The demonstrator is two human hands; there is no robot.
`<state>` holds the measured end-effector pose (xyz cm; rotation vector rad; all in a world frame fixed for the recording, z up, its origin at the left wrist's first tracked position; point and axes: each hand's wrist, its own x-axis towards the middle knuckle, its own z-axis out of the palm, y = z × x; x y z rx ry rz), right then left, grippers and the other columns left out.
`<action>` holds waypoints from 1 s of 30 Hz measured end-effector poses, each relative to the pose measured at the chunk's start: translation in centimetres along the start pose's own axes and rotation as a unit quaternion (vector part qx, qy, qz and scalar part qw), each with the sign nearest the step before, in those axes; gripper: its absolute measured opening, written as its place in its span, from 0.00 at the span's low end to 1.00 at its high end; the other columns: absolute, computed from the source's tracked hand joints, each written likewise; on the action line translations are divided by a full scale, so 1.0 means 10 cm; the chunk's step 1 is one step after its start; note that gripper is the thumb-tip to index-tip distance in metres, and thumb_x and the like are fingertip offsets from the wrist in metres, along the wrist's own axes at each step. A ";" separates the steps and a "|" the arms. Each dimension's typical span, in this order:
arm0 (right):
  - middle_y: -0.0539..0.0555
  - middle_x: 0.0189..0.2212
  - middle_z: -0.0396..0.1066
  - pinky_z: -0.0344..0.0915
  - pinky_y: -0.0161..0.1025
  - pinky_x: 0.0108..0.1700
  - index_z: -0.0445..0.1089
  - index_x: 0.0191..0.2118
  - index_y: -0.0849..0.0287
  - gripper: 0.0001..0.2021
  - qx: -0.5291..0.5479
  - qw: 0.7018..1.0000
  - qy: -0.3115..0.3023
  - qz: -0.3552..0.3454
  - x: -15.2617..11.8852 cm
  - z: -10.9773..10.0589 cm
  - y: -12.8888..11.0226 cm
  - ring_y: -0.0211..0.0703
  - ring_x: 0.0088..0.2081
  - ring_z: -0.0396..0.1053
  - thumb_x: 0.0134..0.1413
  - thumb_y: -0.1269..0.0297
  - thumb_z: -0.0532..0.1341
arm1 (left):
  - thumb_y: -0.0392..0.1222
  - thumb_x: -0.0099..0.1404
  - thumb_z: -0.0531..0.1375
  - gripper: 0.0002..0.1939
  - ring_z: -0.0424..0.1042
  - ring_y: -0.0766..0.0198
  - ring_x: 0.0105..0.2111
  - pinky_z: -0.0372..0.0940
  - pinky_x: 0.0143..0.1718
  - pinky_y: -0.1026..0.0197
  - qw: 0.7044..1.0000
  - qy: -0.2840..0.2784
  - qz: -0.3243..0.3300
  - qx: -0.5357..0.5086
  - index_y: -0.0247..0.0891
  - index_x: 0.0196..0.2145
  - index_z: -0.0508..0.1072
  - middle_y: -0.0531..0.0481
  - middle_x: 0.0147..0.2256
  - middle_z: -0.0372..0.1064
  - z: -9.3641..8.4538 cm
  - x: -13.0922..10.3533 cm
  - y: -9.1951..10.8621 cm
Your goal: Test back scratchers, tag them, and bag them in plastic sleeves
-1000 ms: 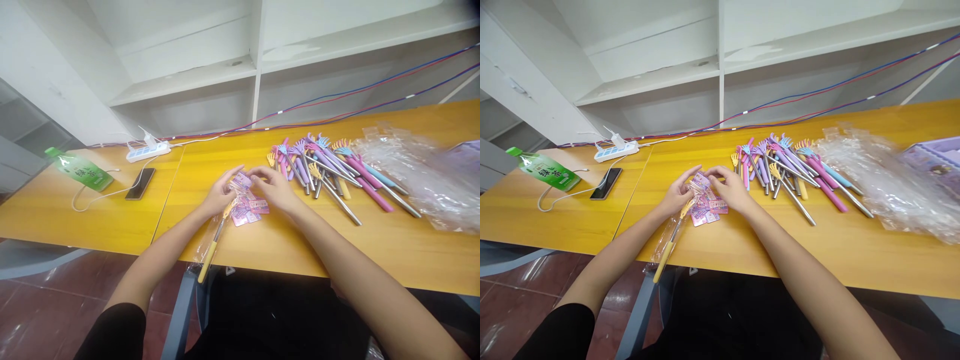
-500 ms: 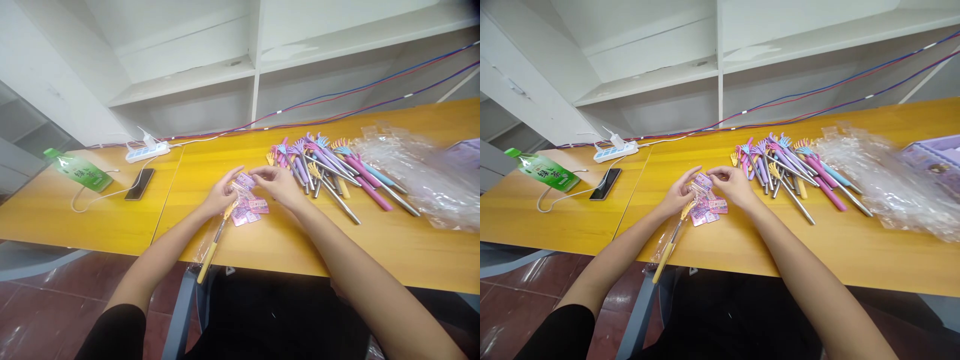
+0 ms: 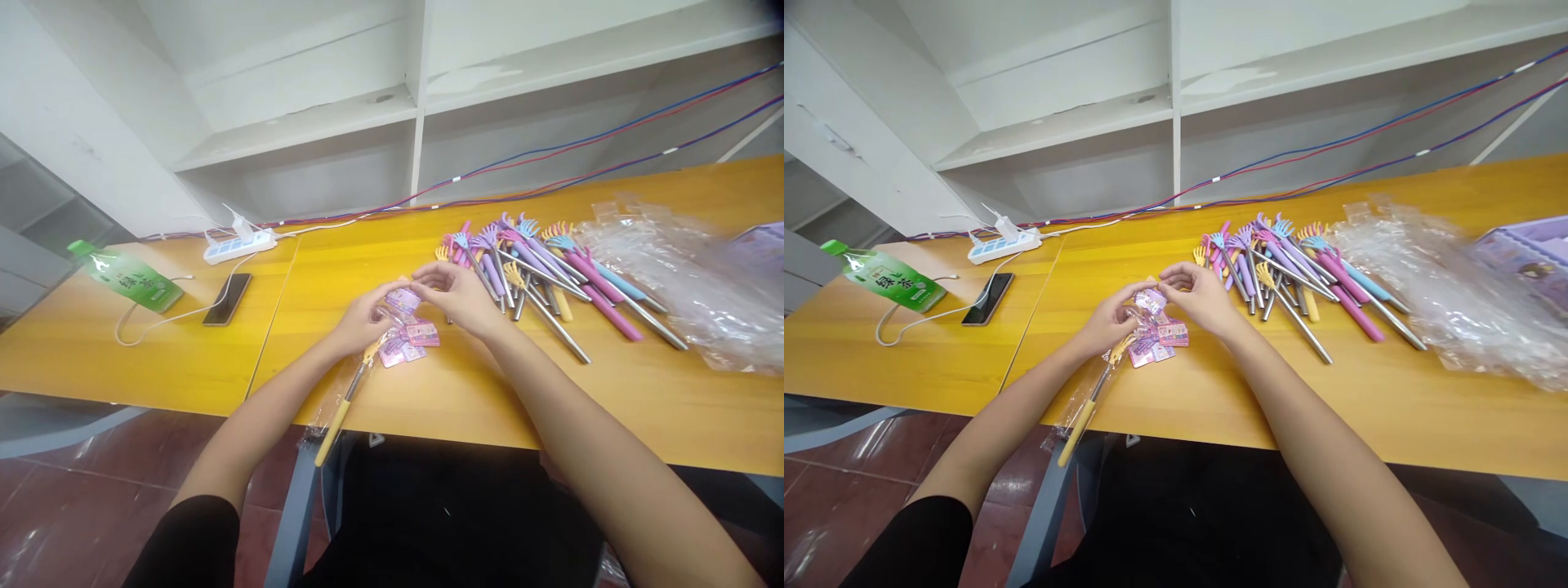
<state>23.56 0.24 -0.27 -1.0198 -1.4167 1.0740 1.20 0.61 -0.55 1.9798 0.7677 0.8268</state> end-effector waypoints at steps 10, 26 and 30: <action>0.58 0.38 0.80 0.78 0.46 0.44 0.76 0.41 0.59 0.18 -0.057 0.997 0.036 -0.030 0.00 0.06 0.04 0.47 0.40 0.78 0.53 0.51 0.74 | 0.25 0.56 0.55 0.32 0.76 0.57 0.51 0.69 0.49 0.58 0.998 0.015 0.018 0.063 0.41 0.57 0.73 0.45 0.56 0.75 -0.02 0.02 0.01; 0.57 0.39 0.80 0.77 0.46 0.47 0.77 0.42 0.59 0.13 -0.061 0.996 0.039 -0.049 -0.02 0.08 0.04 0.46 0.40 0.79 0.56 0.55 0.70 | 0.25 0.59 0.55 0.32 0.73 0.56 0.57 0.67 0.59 0.53 0.986 0.019 0.051 0.159 0.42 0.59 0.73 0.46 0.57 0.74 -0.04 0.02 0.08; 0.58 0.39 0.80 0.77 0.47 0.48 0.77 0.42 0.59 0.14 -0.048 0.997 0.040 -0.041 -0.02 0.09 0.03 0.47 0.41 0.79 0.56 0.55 0.71 | 0.25 0.58 0.55 0.29 0.74 0.57 0.53 0.69 0.54 0.55 0.983 0.021 0.044 0.176 0.41 0.55 0.74 0.46 0.53 0.76 -0.06 0.02 0.10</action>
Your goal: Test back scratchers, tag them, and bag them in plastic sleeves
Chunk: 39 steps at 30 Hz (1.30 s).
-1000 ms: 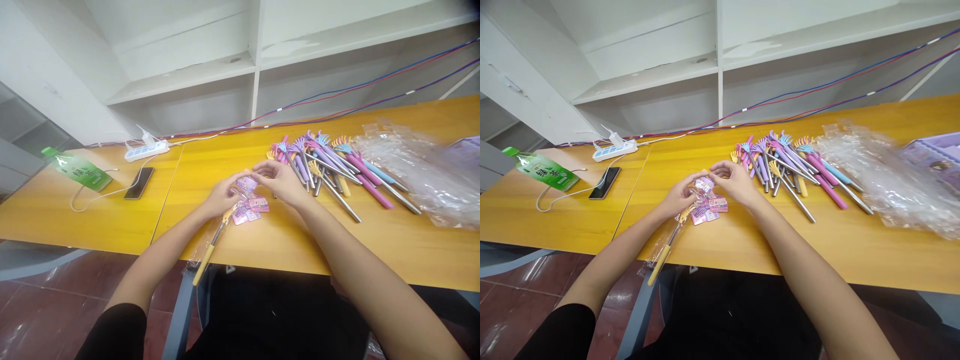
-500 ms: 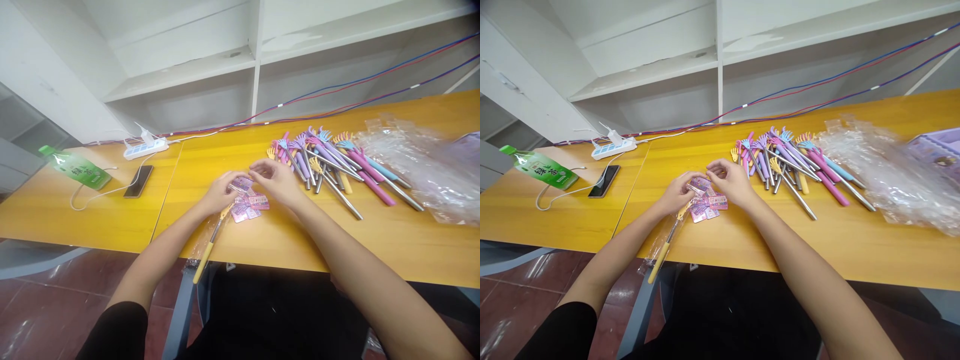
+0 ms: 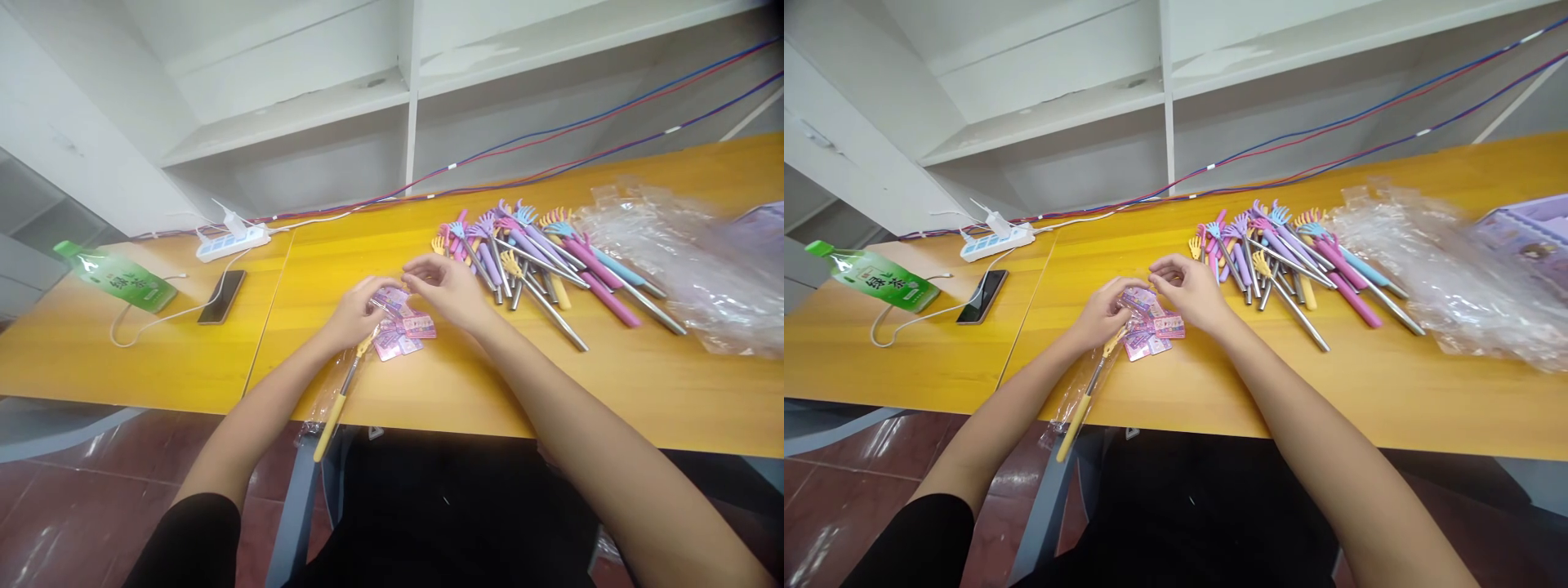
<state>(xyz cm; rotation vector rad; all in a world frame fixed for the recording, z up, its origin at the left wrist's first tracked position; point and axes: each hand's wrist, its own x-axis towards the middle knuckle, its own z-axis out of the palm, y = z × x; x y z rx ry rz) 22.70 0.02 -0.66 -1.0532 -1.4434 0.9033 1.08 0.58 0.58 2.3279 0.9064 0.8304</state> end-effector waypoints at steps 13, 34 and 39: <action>0.57 0.39 0.80 0.76 0.45 0.46 0.76 0.42 0.58 0.10 -0.074 0.997 0.027 -0.025 0.00 -0.01 -0.01 0.46 0.40 0.78 0.60 0.57 0.68 | 0.27 0.61 0.55 0.32 0.76 0.60 0.46 0.70 0.48 0.57 0.996 -0.013 -0.034 -0.085 0.43 0.62 0.70 0.45 0.55 0.75 0.07 -0.01 -0.03; 0.57 0.43 0.71 0.66 0.52 0.56 0.81 0.41 0.52 0.12 -0.182 0.963 -0.073 -0.184 -0.07 -0.05 -0.09 0.51 0.48 0.70 0.70 0.56 0.61 | 0.48 0.67 0.68 0.27 0.76 0.49 0.57 0.67 0.62 0.47 0.950 -0.036 -0.155 -0.269 0.35 0.60 0.74 0.37 0.59 0.75 0.18 0.01 -0.23; 0.57 0.44 0.70 0.70 0.45 0.48 0.77 0.50 0.54 0.12 -0.155 0.977 -0.031 -0.142 -0.05 0.00 0.01 0.49 0.46 0.70 0.66 0.57 0.64 | 0.47 0.68 0.67 0.25 0.76 0.49 0.57 0.67 0.62 0.46 0.947 -0.044 -0.145 -0.282 0.35 0.58 0.74 0.37 0.58 0.76 0.17 0.00 -0.19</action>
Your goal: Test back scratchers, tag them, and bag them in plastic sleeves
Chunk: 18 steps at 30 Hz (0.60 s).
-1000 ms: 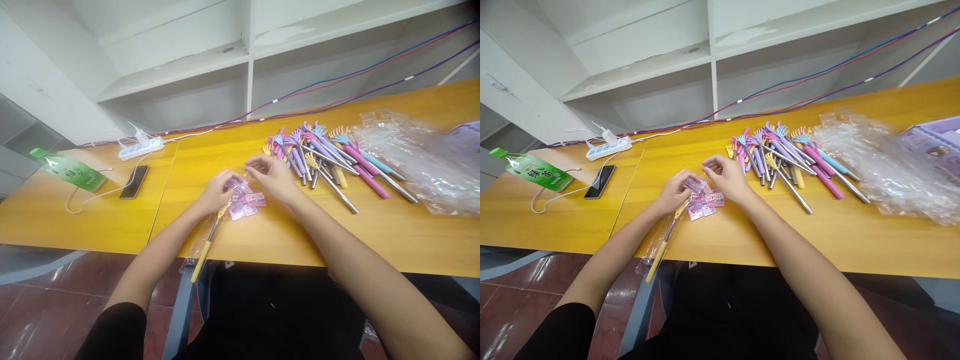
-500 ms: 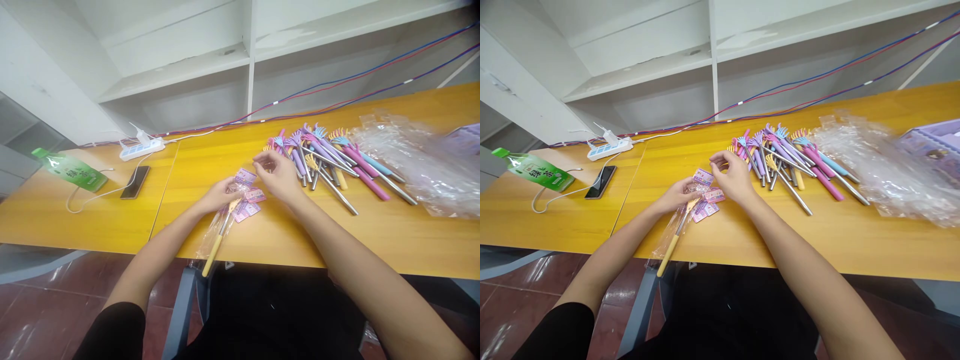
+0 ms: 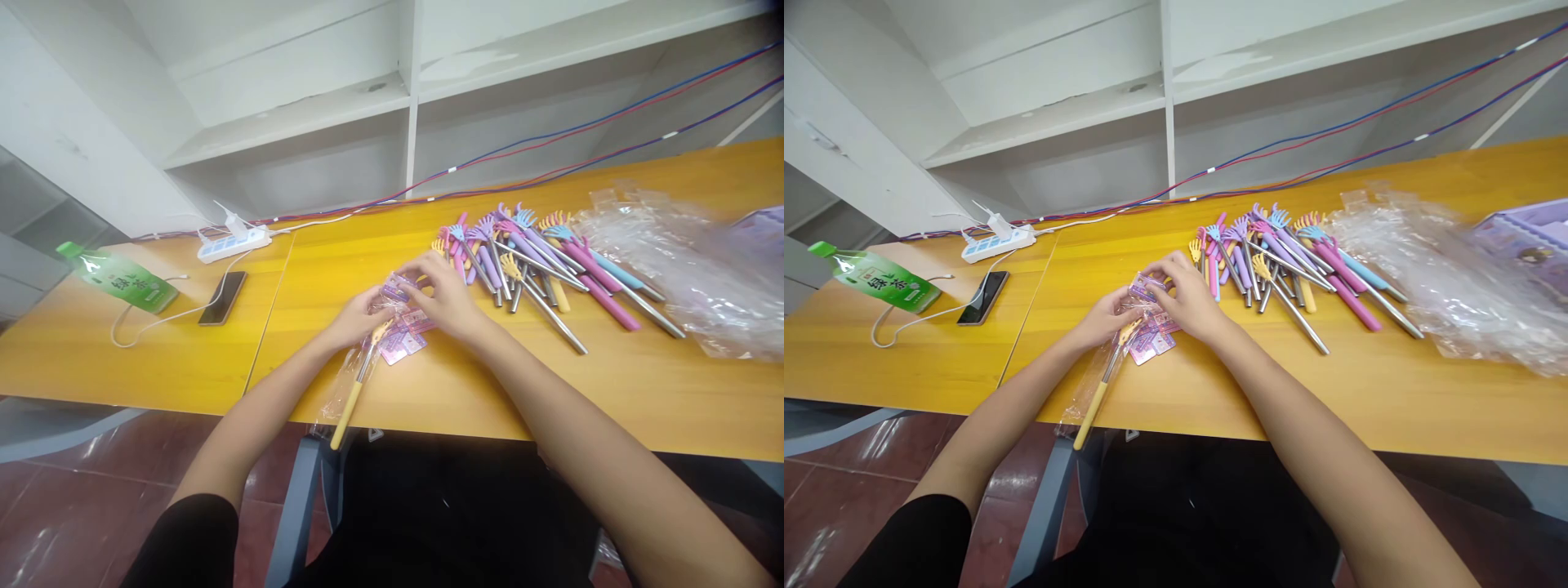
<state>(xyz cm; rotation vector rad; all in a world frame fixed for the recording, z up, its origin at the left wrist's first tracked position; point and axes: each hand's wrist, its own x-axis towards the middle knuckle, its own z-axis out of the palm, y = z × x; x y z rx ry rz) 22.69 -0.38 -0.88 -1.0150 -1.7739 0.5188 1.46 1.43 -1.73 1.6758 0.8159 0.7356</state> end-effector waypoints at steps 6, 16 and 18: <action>0.55 0.40 0.78 0.69 0.44 0.45 0.78 0.47 0.55 0.15 0.029 0.995 -0.042 0.083 0.00 0.06 0.04 0.48 0.42 0.74 0.64 0.51 0.65 | 0.51 0.67 0.68 0.27 0.74 0.49 0.59 0.67 0.61 0.48 1.000 -0.002 0.018 -0.001 0.37 0.59 0.73 0.37 0.60 0.74 0.00 0.01 -0.04; 0.55 0.36 0.74 0.70 0.45 0.44 0.78 0.44 0.56 0.15 -0.003 0.985 0.140 0.104 0.11 -0.15 0.11 0.49 0.39 0.72 0.65 0.50 0.63 | 0.59 0.66 0.68 0.27 0.73 0.65 0.19 0.63 0.21 0.65 0.978 -0.127 -0.134 -0.096 0.38 0.52 0.68 0.51 0.27 0.76 0.08 -0.16 0.29; 0.55 0.41 0.74 0.71 0.43 0.41 0.76 0.48 0.55 0.19 0.049 0.976 0.168 0.131 0.14 -0.14 0.09 0.48 0.41 0.72 0.64 0.46 0.63 | 0.59 0.68 0.67 0.24 0.67 0.68 0.15 0.57 0.16 0.67 0.982 -0.096 -0.121 -0.105 0.39 0.48 0.67 0.56 0.22 0.71 0.11 -0.18 0.33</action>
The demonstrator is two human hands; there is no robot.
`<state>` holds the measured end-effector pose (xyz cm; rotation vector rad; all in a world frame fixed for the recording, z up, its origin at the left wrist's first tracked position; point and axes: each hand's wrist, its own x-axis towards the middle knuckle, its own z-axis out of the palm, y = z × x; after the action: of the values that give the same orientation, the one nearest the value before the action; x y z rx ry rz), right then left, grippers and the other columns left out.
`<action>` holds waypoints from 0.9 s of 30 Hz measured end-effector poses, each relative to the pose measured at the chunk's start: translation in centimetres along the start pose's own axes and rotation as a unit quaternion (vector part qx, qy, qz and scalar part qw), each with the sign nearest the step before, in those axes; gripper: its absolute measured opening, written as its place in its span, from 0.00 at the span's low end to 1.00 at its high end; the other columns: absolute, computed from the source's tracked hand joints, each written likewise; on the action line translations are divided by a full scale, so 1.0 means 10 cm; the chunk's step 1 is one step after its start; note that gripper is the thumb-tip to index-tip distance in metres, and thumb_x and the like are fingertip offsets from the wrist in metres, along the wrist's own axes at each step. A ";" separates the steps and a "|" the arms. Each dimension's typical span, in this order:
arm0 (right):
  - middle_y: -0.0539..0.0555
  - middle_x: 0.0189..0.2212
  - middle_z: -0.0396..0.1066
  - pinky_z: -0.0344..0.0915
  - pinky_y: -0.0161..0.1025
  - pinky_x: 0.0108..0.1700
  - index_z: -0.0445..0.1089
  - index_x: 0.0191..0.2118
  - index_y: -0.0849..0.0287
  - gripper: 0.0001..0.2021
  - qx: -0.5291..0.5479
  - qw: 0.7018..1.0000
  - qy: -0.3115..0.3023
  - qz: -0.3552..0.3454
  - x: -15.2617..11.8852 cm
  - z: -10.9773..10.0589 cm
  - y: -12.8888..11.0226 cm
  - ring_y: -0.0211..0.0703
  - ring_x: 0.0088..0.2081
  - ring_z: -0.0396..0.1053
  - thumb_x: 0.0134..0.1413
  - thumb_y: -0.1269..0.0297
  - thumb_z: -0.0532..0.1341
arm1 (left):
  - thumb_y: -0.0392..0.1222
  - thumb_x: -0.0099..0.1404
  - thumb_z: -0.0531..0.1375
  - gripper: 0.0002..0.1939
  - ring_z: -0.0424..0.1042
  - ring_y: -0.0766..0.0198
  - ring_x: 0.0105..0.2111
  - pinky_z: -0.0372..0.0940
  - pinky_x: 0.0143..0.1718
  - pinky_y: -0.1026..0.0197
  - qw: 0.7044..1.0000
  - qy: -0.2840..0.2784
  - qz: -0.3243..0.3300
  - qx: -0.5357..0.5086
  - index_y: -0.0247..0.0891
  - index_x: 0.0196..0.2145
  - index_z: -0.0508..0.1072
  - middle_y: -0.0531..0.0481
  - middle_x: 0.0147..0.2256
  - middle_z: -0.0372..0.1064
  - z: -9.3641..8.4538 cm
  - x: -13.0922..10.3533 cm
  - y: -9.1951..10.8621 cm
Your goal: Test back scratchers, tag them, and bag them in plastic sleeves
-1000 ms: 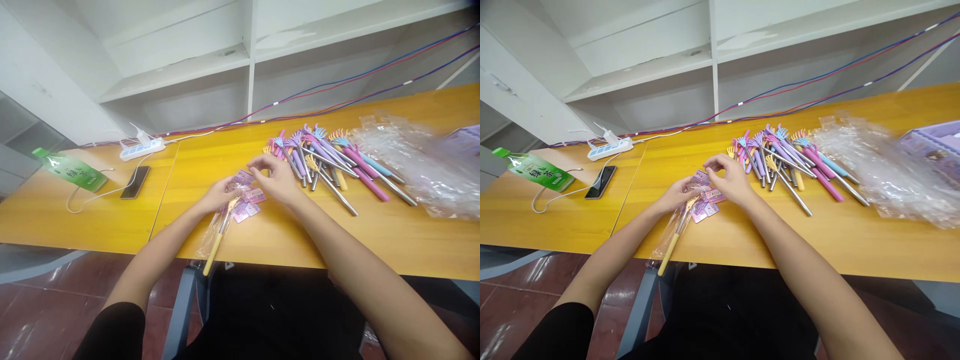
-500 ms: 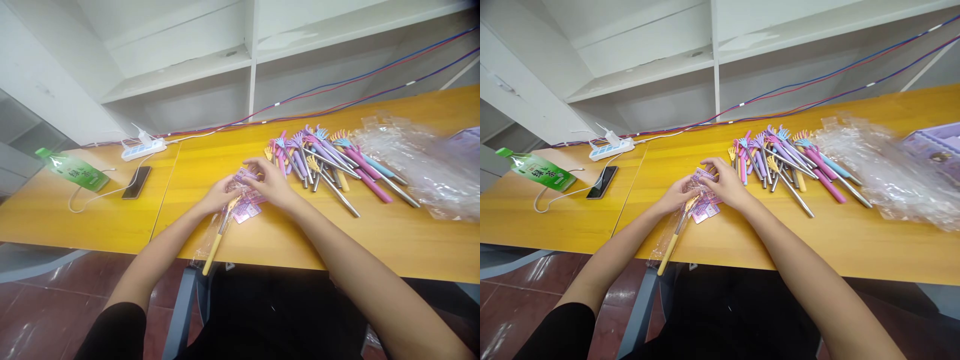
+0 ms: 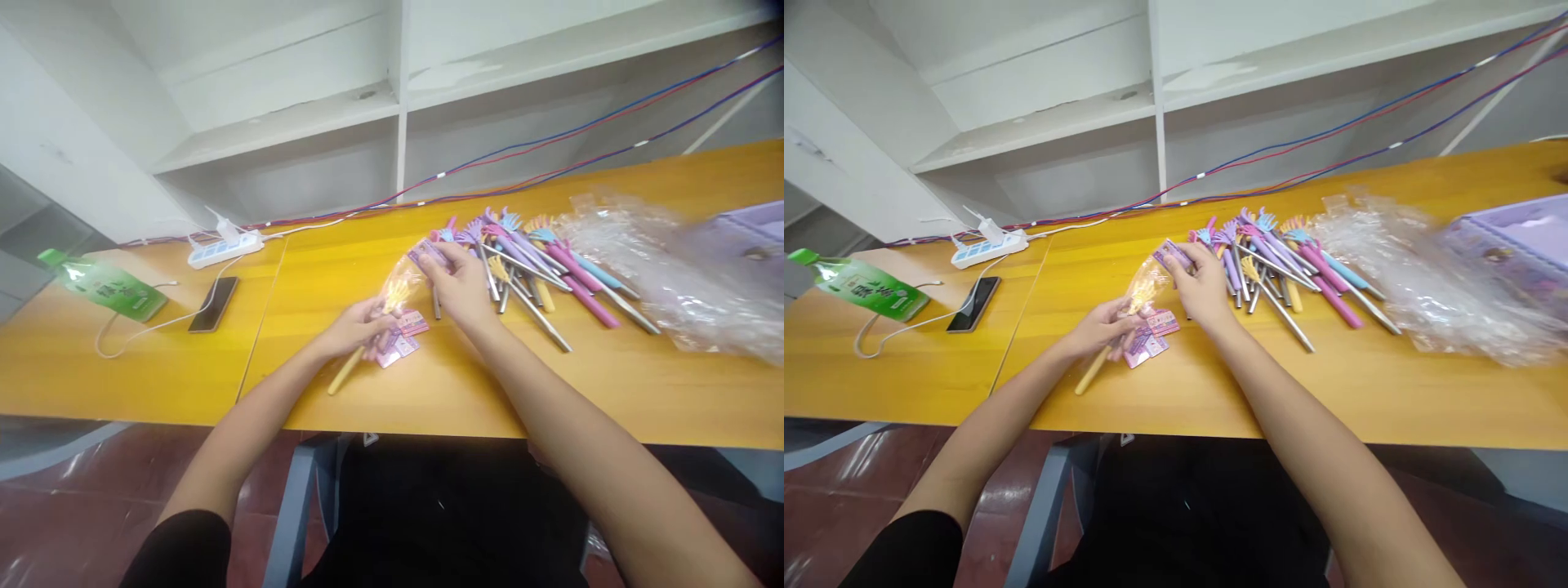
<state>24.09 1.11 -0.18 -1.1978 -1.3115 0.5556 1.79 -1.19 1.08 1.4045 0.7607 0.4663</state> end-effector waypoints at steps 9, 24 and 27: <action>0.50 0.31 0.74 0.71 0.38 0.33 0.66 0.48 0.56 0.16 0.119 0.900 -0.404 0.110 -0.47 0.43 -0.45 0.42 0.31 0.74 0.67 0.50 0.64 | 0.55 0.70 0.66 0.23 0.60 0.74 0.19 0.58 0.22 0.70 0.901 0.320 0.254 -0.143 0.40 0.31 0.59 0.61 0.22 0.54 0.01 0.12 0.14; 0.58 0.36 0.75 0.62 0.44 0.42 0.73 0.38 0.54 0.21 -0.312 0.949 0.023 0.028 -0.01 -2.23 -0.17 0.50 0.37 0.69 0.73 0.46 0.52 | 0.63 0.69 0.61 0.25 0.73 0.59 0.33 0.68 0.37 0.57 0.948 0.200 0.231 -0.086 0.38 0.48 0.74 0.47 0.33 0.74 -0.10 0.17 -0.05; 0.64 0.38 0.77 0.57 0.44 0.40 0.74 0.42 0.56 0.20 -0.526 0.829 0.126 0.142 0.18 -3.40 0.08 0.49 0.34 0.67 0.77 0.52 0.49 | 0.63 0.72 0.58 0.25 0.71 0.60 0.33 0.66 0.38 0.58 0.965 0.158 0.209 -0.024 0.37 0.49 0.73 0.48 0.33 0.72 -0.04 0.13 -0.10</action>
<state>56.13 -8.81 5.73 -2.3084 -1.2083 -0.2136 2.21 -0.16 -0.15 1.4646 0.6985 1.0516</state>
